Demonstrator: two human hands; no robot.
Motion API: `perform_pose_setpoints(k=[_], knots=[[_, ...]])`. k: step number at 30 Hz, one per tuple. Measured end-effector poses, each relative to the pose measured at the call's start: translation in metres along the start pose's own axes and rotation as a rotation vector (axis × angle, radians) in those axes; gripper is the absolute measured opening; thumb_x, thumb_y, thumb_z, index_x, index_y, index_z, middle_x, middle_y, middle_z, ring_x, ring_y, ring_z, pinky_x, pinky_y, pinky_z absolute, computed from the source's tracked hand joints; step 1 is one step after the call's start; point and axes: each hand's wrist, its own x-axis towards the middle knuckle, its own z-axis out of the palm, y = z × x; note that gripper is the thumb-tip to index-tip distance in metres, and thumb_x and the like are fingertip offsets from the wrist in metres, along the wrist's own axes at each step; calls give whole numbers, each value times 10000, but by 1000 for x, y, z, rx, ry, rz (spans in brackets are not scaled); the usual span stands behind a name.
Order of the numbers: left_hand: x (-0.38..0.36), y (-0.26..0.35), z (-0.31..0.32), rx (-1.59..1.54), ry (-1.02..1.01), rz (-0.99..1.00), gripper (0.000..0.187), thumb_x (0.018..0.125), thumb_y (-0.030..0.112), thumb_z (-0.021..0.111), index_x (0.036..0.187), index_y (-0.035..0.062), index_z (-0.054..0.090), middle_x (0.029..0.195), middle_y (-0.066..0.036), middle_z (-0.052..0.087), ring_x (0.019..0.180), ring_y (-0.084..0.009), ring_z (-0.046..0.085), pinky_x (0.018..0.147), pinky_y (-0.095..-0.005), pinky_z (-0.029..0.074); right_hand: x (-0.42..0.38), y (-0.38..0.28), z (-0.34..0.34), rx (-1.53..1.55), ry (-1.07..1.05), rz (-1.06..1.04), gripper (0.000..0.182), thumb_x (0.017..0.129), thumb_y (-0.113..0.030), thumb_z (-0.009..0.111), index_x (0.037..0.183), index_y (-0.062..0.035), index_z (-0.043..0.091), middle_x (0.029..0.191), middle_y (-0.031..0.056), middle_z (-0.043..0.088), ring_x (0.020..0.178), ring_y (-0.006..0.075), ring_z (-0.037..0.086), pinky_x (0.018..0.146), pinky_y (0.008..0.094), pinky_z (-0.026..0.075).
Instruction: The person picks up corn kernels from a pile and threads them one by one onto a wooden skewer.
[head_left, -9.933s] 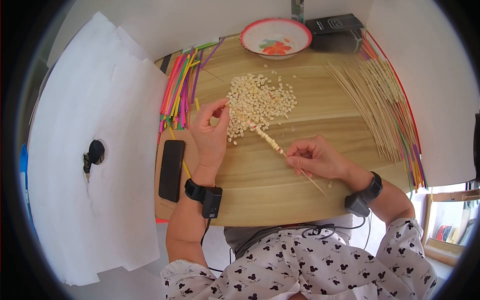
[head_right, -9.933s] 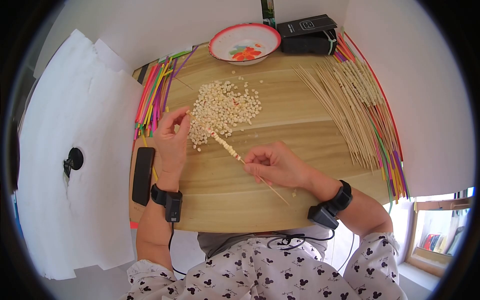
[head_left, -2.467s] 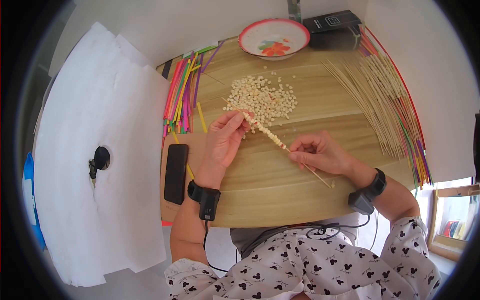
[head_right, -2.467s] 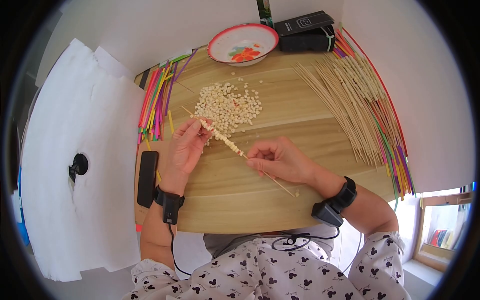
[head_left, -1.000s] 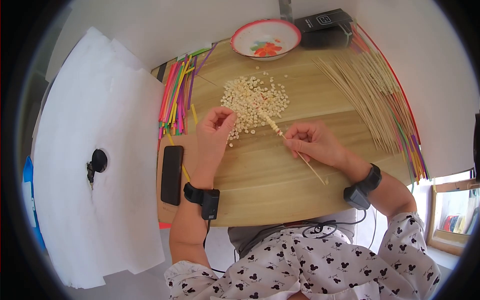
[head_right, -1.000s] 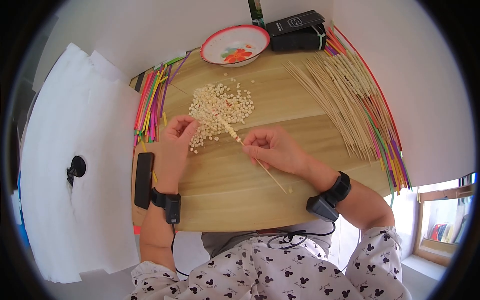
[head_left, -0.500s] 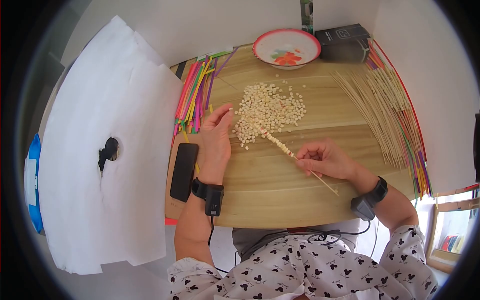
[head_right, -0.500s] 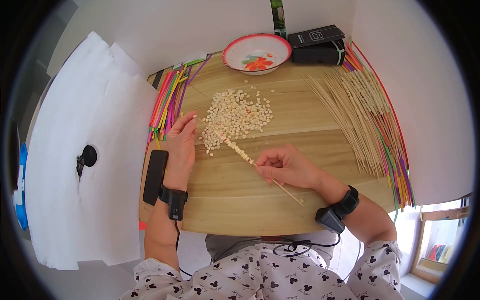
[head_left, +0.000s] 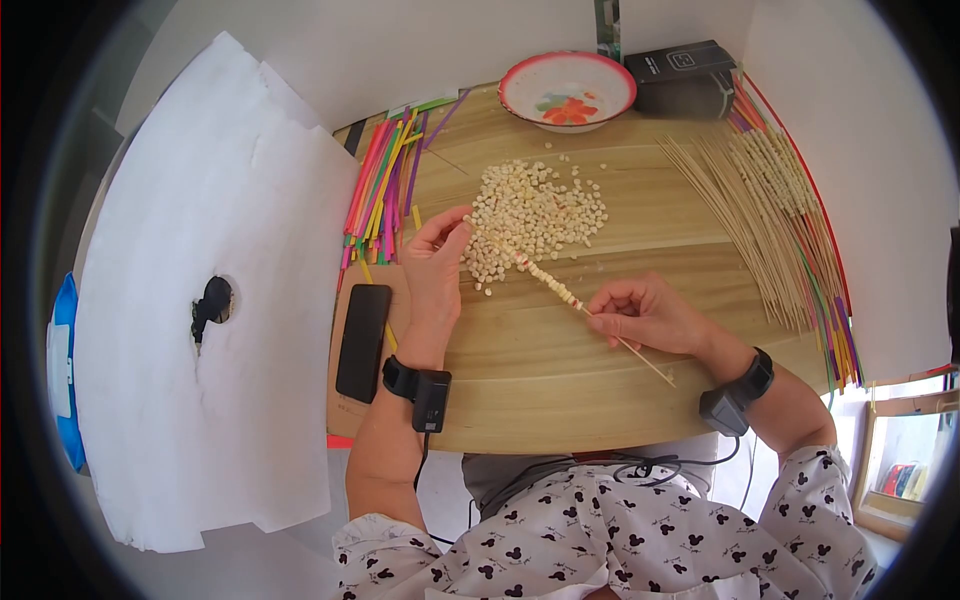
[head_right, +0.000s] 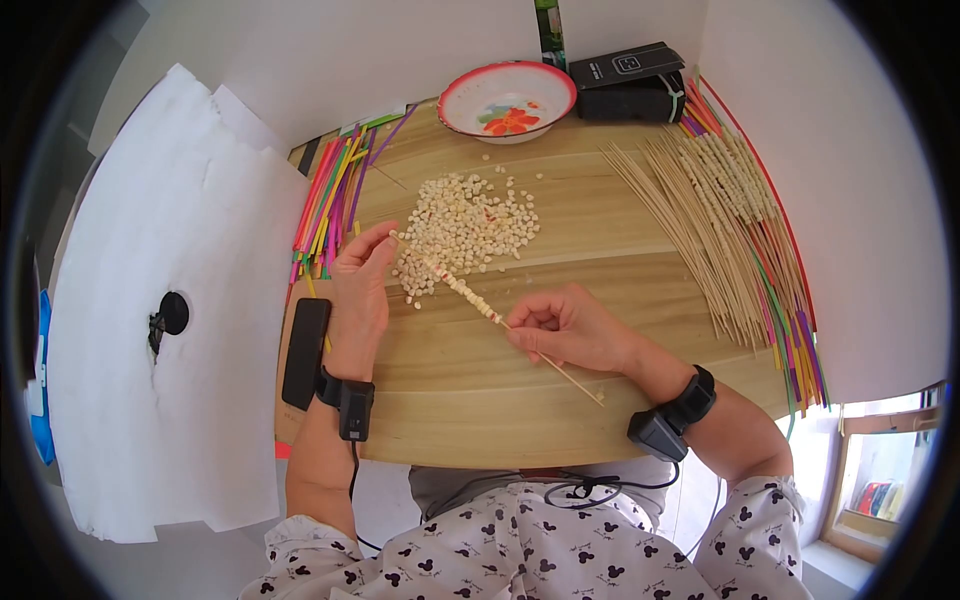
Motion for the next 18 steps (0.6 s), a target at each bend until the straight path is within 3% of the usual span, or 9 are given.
perform_pose_setpoints(k=[18], knots=[[-2, 1, 2, 0, -5, 0, 193, 860, -1, 641, 1049, -9, 681, 919, 3, 642, 810, -46, 550, 739, -177, 442, 0, -2, 1, -13, 17, 10, 117, 918, -133, 633, 934, -17, 629, 713, -22, 597, 606, 19, 536, 482, 171, 389]])
